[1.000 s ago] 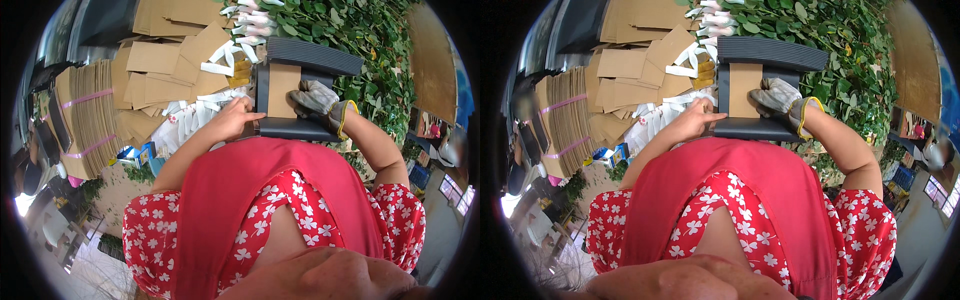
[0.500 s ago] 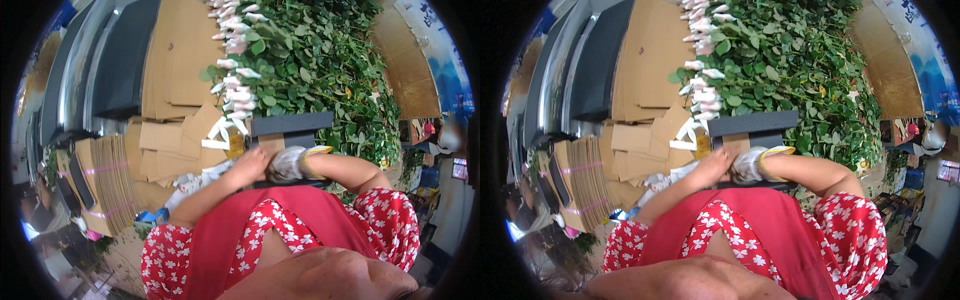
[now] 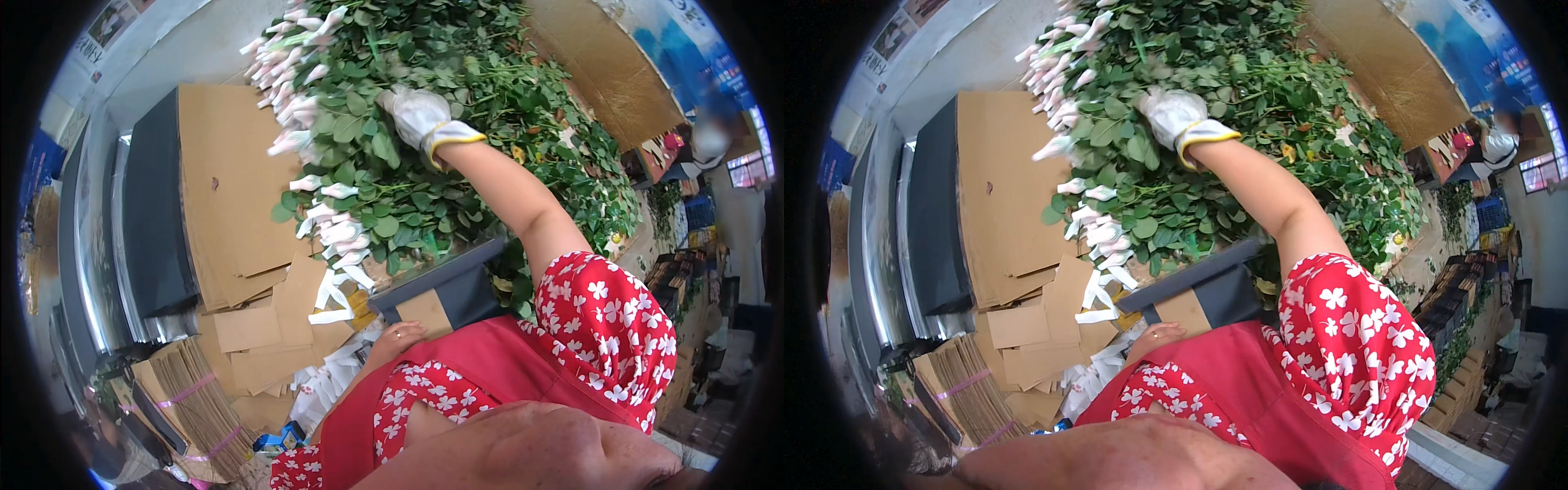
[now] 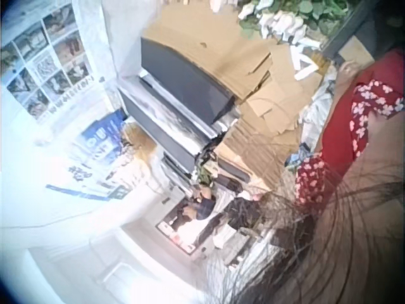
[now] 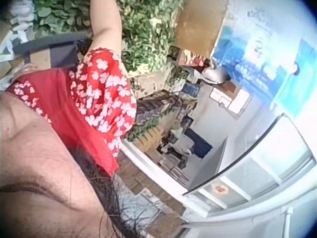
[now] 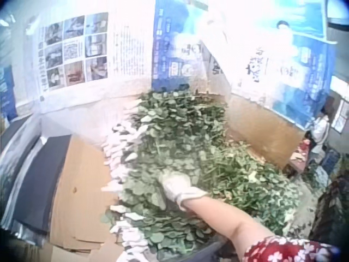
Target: The person arranges artificial flowers into a black rectangular container. They pick up bunches of flowers with green leaves and pink buds, place them into the container, and adjust their positions. The person also handles cardboard pieces and a plastic bag during the process.
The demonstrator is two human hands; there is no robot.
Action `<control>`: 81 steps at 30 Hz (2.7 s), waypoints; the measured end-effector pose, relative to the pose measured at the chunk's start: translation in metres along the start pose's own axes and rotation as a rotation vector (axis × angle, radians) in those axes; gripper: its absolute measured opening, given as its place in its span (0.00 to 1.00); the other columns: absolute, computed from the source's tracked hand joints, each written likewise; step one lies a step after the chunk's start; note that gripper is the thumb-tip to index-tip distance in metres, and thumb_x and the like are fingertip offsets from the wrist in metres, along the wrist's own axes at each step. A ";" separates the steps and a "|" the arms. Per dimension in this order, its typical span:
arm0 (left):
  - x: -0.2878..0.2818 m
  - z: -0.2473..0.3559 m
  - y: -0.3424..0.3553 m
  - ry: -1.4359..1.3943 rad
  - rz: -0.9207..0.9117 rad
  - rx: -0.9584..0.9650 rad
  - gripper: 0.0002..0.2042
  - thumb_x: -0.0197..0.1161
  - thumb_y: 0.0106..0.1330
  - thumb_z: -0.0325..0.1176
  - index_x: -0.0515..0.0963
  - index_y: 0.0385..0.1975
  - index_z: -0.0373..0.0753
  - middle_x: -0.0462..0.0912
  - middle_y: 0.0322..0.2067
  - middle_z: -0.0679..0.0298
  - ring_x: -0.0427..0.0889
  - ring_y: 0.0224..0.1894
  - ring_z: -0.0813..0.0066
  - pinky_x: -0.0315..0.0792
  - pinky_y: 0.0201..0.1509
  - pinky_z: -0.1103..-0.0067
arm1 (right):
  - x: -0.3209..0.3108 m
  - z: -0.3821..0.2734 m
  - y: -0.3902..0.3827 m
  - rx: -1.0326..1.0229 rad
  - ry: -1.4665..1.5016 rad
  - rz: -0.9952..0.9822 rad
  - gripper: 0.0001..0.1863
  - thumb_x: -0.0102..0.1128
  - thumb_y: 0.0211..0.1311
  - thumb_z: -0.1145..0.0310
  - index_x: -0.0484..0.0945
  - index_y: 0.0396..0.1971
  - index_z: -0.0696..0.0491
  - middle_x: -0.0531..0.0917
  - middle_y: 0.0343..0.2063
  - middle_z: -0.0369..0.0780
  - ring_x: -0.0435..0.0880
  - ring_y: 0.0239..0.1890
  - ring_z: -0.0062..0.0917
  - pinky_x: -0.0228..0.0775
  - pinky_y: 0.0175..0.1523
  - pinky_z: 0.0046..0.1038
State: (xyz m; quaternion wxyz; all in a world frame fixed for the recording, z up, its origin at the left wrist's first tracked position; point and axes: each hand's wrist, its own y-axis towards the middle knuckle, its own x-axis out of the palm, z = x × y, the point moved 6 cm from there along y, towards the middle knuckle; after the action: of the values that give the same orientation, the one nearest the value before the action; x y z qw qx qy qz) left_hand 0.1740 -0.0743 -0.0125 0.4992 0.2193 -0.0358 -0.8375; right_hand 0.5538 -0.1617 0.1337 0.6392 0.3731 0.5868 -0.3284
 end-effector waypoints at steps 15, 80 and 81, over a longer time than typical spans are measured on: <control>-0.011 0.024 0.017 0.116 0.051 -0.132 0.04 0.66 0.61 0.26 0.83 0.34 0.35 0.86 0.41 0.59 0.82 0.51 0.59 0.74 0.57 0.69 | -0.063 0.042 0.022 0.214 0.179 0.022 0.15 0.47 0.66 0.66 0.80 0.47 0.47 0.81 0.51 0.43 0.83 0.52 0.39 0.77 0.53 0.40; -0.021 0.023 0.002 0.215 0.204 -0.173 0.28 0.79 0.47 0.38 0.80 0.52 0.45 0.65 0.65 0.52 0.66 0.65 0.52 0.67 0.64 0.63 | -0.086 0.078 -0.210 0.156 0.277 0.173 0.12 0.52 0.61 0.74 0.79 0.43 0.53 0.83 0.35 0.48 0.83 0.38 0.43 0.75 0.43 0.39; -0.023 0.023 0.001 0.204 0.249 -0.171 0.28 0.79 0.47 0.38 0.81 0.51 0.46 0.60 0.67 0.50 0.64 0.67 0.50 0.66 0.65 0.62 | -0.115 0.067 -0.224 0.151 0.254 0.159 0.11 0.51 0.62 0.72 0.78 0.42 0.52 0.83 0.34 0.47 0.83 0.38 0.41 0.74 0.42 0.39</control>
State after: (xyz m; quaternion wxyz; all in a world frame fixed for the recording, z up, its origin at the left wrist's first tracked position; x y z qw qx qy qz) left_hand 0.1750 -0.0582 0.0157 0.6168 0.2536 0.0593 -0.7428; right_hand 0.3848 -0.3349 0.2298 0.5540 0.5039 0.6053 -0.2699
